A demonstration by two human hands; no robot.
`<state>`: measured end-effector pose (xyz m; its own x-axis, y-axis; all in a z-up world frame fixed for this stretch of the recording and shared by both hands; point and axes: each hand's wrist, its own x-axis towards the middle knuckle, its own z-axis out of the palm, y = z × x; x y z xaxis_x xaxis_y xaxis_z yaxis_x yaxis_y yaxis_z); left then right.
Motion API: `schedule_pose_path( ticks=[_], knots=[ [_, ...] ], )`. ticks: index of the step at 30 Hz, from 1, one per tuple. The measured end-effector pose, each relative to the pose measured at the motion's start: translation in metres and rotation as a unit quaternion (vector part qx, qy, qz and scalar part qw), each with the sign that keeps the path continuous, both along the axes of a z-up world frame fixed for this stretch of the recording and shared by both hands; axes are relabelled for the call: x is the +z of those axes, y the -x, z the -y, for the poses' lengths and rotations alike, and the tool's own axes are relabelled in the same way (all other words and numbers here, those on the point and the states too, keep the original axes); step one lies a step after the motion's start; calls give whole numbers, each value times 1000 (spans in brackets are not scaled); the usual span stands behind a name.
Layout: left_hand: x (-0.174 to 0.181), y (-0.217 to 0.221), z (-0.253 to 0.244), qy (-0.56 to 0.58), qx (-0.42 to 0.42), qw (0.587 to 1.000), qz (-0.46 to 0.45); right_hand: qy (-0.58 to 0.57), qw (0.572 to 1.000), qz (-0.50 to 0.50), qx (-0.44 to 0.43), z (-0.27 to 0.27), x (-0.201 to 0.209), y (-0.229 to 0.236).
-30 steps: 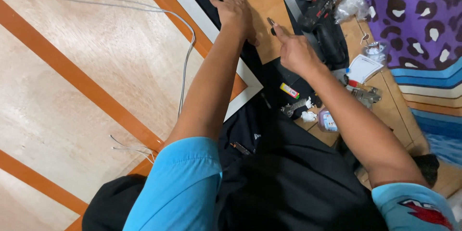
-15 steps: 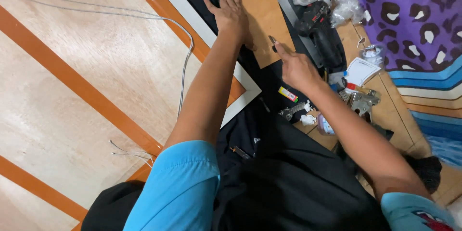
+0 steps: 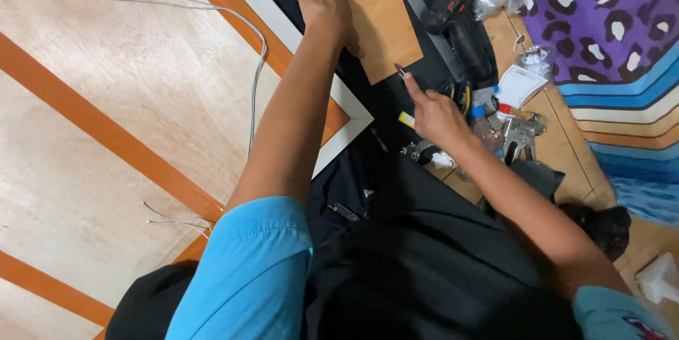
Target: The person uses a red utility knife to cut a thin wooden strip along a metal ruler placed on a workbench. They hold the strip steady with one hand while scoring and cutting with the other, then lift the cut piece to inspect it.
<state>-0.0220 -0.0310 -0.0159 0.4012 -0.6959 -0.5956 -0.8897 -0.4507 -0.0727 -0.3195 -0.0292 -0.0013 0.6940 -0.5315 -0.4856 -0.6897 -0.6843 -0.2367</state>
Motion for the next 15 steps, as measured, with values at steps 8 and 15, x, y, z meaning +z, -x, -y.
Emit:
schedule_pose_path(
  ticks=[8,15],
  knots=[
    [15,-5,-12,7,6,1000,-23,33,998,36,31,-6,-18,19],
    [16,-9,-16,25,9,999,-45,45,996,72,28,-10,-35,33]
  ],
)
